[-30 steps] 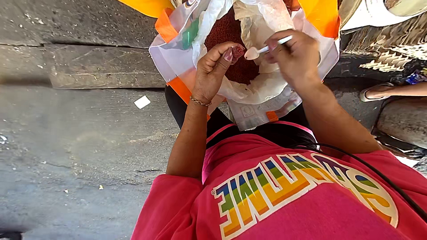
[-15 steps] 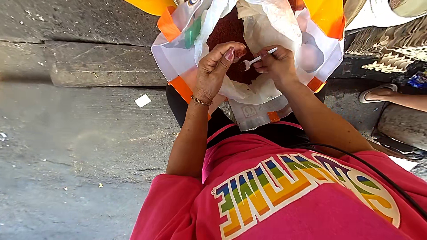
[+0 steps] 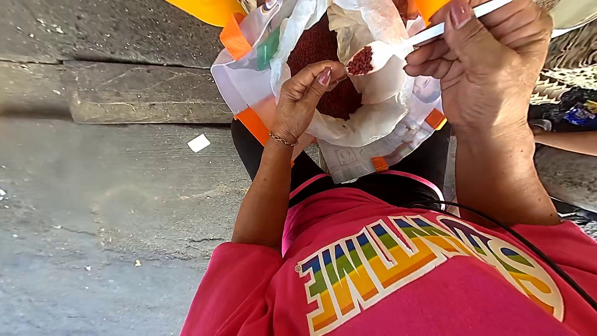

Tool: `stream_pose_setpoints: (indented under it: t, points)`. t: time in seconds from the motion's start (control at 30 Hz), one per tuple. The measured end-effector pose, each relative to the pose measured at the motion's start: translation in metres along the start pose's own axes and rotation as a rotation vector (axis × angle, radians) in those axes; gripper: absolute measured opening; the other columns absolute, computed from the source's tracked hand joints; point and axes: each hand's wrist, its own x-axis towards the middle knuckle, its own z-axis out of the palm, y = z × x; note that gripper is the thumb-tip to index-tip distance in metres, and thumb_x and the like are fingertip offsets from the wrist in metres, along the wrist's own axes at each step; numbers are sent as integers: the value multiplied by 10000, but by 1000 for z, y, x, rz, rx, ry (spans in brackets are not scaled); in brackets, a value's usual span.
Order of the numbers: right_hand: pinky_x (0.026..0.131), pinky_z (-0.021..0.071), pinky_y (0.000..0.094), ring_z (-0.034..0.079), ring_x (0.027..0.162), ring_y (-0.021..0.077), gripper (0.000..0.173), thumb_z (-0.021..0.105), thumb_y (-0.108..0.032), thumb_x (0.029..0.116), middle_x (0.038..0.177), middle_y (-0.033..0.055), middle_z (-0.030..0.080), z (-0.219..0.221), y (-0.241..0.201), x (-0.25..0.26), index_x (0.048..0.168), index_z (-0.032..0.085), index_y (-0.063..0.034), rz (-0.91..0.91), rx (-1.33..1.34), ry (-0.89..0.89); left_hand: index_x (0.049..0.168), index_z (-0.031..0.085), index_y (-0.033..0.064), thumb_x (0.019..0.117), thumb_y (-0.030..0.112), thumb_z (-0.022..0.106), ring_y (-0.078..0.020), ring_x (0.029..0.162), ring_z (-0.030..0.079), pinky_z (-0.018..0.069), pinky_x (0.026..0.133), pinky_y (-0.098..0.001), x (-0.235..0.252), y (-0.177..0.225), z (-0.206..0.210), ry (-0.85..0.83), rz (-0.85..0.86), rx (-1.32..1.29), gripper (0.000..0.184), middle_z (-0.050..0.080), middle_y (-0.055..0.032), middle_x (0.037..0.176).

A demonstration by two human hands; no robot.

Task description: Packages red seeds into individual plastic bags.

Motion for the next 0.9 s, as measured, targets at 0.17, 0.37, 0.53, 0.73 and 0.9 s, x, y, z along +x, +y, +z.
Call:
stream_pose_setpoints:
  t: [0.17, 0.37, 0.53, 0.73, 0.9]
  points:
    - [766, 661, 342, 751, 772, 153, 129, 540, -52, 1041, 876, 5, 746, 3, 2, 4, 986, 654, -75, -31, -74, -59, 1143, 685, -20, 1054, 38, 484, -53, 1007, 681, 557, 942, -277, 0, 0, 2, 0, -17, 19, 227, 731, 3, 1068]
    - [766, 658, 305, 744, 799, 106, 86, 567, -76, 1038, 901, -38, 735, 4, 3, 1, 1032, 653, -75, -111, -220, -112, 1138, 692, -30, 1048, 33, 490, -51, 993, 668, 548, 925, -272, 1, -3, 2, -7, -20, 49, 230, 724, -10, 1064]
    - [762, 656, 302, 742, 800, 102, 82, 576, -81, 1036, 896, -36, 733, 7, 3, 1, 1030, 656, -64, -135, -254, -115, 1133, 693, -32, 1046, 34, 496, -40, 974, 660, 544, 906, -258, 1, -4, 2, 0, -27, 48, 225, 718, -6, 1051]
    - [768, 651, 295, 738, 809, 96, 97, 578, -86, 1039, 905, -25, 732, 8, 5, -3, 1069, 655, -35, -139, -293, -130, 1137, 694, -36, 1048, 27, 492, -47, 985, 667, 545, 919, -262, -1, -4, 3, 8, -40, 42, 230, 724, -15, 1065]
    - [784, 618, 241, 710, 860, 48, 138, 582, -90, 1040, 957, 7, 727, 12, -1, -9, 1081, 662, 15, -265, -424, -184, 1149, 684, -37, 1049, 40, 503, -68, 1002, 682, 558, 931, -280, 0, -6, 6, 10, -66, 14, 220, 729, -23, 1073]
